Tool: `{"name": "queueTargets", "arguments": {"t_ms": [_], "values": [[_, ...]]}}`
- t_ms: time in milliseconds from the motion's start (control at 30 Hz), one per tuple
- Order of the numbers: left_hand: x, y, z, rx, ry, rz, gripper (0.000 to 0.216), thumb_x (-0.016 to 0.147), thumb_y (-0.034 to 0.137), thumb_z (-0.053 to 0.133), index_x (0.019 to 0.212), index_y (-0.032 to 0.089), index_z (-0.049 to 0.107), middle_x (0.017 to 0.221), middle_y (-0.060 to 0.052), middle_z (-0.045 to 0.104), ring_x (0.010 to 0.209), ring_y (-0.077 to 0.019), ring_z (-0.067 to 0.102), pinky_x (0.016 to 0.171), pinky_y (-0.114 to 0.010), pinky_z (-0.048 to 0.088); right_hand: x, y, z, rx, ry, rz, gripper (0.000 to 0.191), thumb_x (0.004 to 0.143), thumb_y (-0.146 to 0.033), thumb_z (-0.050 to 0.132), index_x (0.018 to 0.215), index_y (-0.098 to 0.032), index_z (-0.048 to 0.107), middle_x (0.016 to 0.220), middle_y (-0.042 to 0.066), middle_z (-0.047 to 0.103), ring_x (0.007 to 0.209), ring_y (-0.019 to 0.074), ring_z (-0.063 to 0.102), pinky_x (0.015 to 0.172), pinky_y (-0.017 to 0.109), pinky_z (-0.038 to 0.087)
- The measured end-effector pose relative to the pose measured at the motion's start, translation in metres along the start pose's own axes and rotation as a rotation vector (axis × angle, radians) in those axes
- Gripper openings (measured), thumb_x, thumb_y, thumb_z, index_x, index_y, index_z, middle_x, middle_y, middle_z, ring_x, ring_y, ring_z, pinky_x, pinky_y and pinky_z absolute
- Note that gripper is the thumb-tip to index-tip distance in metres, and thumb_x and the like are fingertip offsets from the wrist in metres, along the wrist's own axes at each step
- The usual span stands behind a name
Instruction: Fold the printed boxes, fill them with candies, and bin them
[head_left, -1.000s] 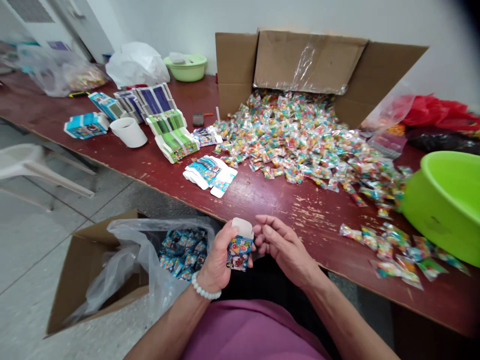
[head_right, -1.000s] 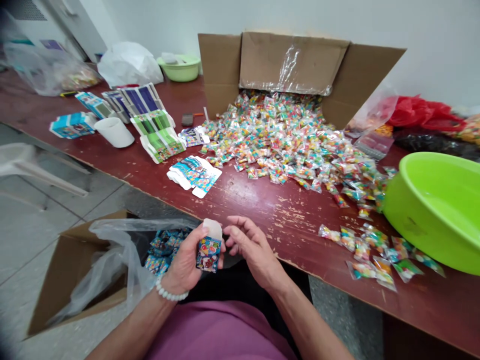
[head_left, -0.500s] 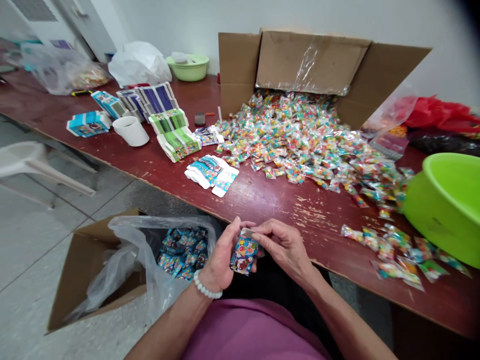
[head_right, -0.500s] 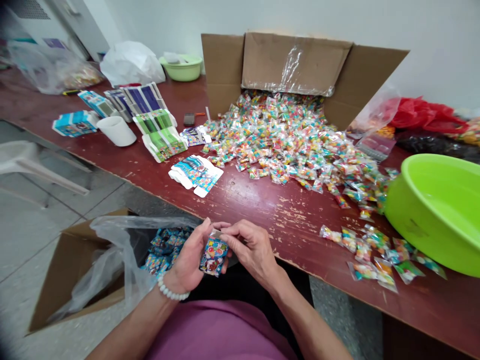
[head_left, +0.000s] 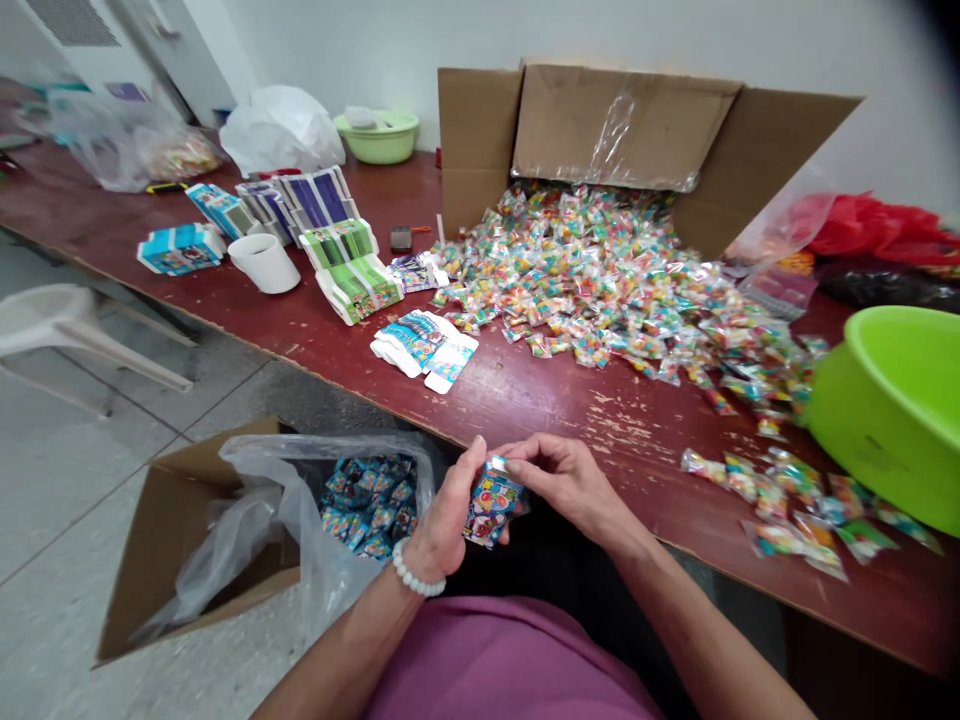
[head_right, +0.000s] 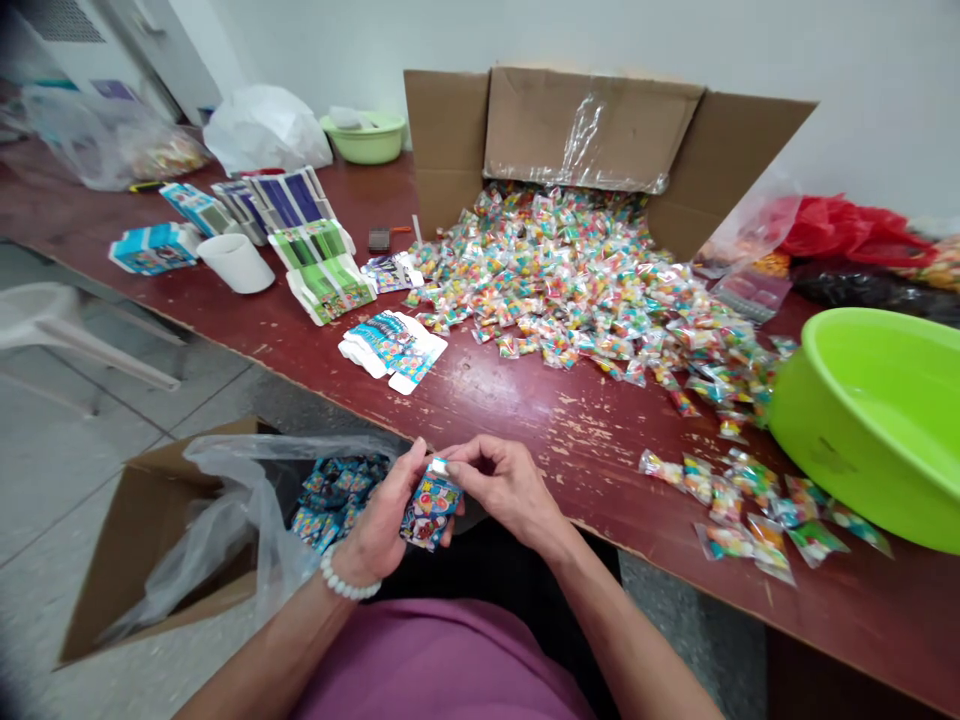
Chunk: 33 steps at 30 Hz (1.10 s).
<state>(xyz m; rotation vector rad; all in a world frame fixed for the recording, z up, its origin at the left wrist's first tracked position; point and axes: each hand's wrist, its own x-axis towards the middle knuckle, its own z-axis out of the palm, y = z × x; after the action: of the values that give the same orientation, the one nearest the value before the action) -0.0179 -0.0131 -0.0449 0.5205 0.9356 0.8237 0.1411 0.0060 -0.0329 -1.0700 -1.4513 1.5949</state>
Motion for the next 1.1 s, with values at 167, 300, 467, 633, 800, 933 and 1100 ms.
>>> {"name": "queueTargets", "arguments": {"t_ms": [167,300,467,633,800,933,1100], "values": [[0.003,-0.001,-0.003,-0.033,0.019,0.015,0.050,0.087,0.052,0.058,0.115,0.012,0.069,0.064,-0.003,0.067,0.047,-0.0143,0.060,0.039,-0.023,0.048,-0.006,-0.003,0.003,-0.196,0.036,-0.133,0.019,0.093,-0.033,0.061,0.084,-0.020,0.071,0.100,0.007,0.071,0.076,0.0166,0.067,0.063,0.027,0.056],[0.008,-0.002,-0.006,-0.167,0.000,-0.013,0.040,0.085,0.036,0.058,0.117,0.015,0.068,0.076,-0.003,0.069,0.047,-0.0130,0.060,0.037,-0.024,0.049,-0.013,0.008,0.016,-0.264,0.083,-0.248,0.013,0.094,-0.028,0.058,0.094,-0.022,0.070,0.109,0.008,0.066,0.097,0.0188,0.065,0.076,0.028,0.056],[0.003,-0.002,-0.026,-0.067,0.135,0.082,0.044,0.082,0.039,0.060,0.119,0.016,0.065,0.089,-0.005,0.070,0.050,-0.0125,0.060,0.041,-0.024,0.048,0.002,0.029,0.025,-0.286,0.052,-0.237,0.017,0.088,-0.031,0.066,0.102,-0.023,0.066,0.105,0.006,0.064,0.091,0.0182,0.063,0.078,0.031,0.054],[-0.014,0.001,-0.086,0.518,0.509,0.232,0.047,0.083,0.055,0.061,0.116,0.021,0.067,0.107,-0.008,0.070,0.093,-0.0232,0.067,0.071,-0.029,0.053,0.084,0.023,0.004,-0.598,0.267,-0.130,0.021,0.089,-0.033,0.059,0.103,-0.019,0.066,0.093,0.004,0.069,0.076,0.0173,0.063,0.075,0.032,0.051],[-0.014,0.013,-0.120,0.829,0.646,0.333,0.052,0.084,0.056,0.059,0.122,0.022,0.063,0.114,-0.010,0.068,0.109,-0.0280,0.061,0.097,-0.041,0.044,0.181,0.012,-0.002,-0.705,0.358,-0.089,0.042,0.081,-0.030,0.069,0.120,-0.017,0.060,0.123,0.013,0.059,0.110,0.0275,0.058,0.095,0.040,0.045],[-0.001,0.028,-0.113,0.825,0.634,0.450,0.042,0.087,0.049,0.058,0.118,0.021,0.064,0.115,-0.009,0.068,0.104,-0.0251,0.062,0.096,-0.039,0.043,0.210,0.018,0.007,-0.740,0.391,0.011,0.060,0.061,-0.034,0.086,0.112,-0.018,0.060,0.128,0.015,0.050,0.119,0.0346,0.052,0.096,0.044,0.043],[0.009,0.036,-0.105,0.773,0.628,0.520,0.035,0.086,0.042,0.061,0.115,0.022,0.066,0.109,-0.007,0.069,0.092,-0.0218,0.063,0.085,-0.033,0.046,0.209,0.026,0.002,-0.637,0.433,0.052,0.053,0.058,-0.031,0.084,0.100,-0.018,0.054,0.115,0.011,0.056,0.109,0.0304,0.056,0.091,0.044,0.045]]}}
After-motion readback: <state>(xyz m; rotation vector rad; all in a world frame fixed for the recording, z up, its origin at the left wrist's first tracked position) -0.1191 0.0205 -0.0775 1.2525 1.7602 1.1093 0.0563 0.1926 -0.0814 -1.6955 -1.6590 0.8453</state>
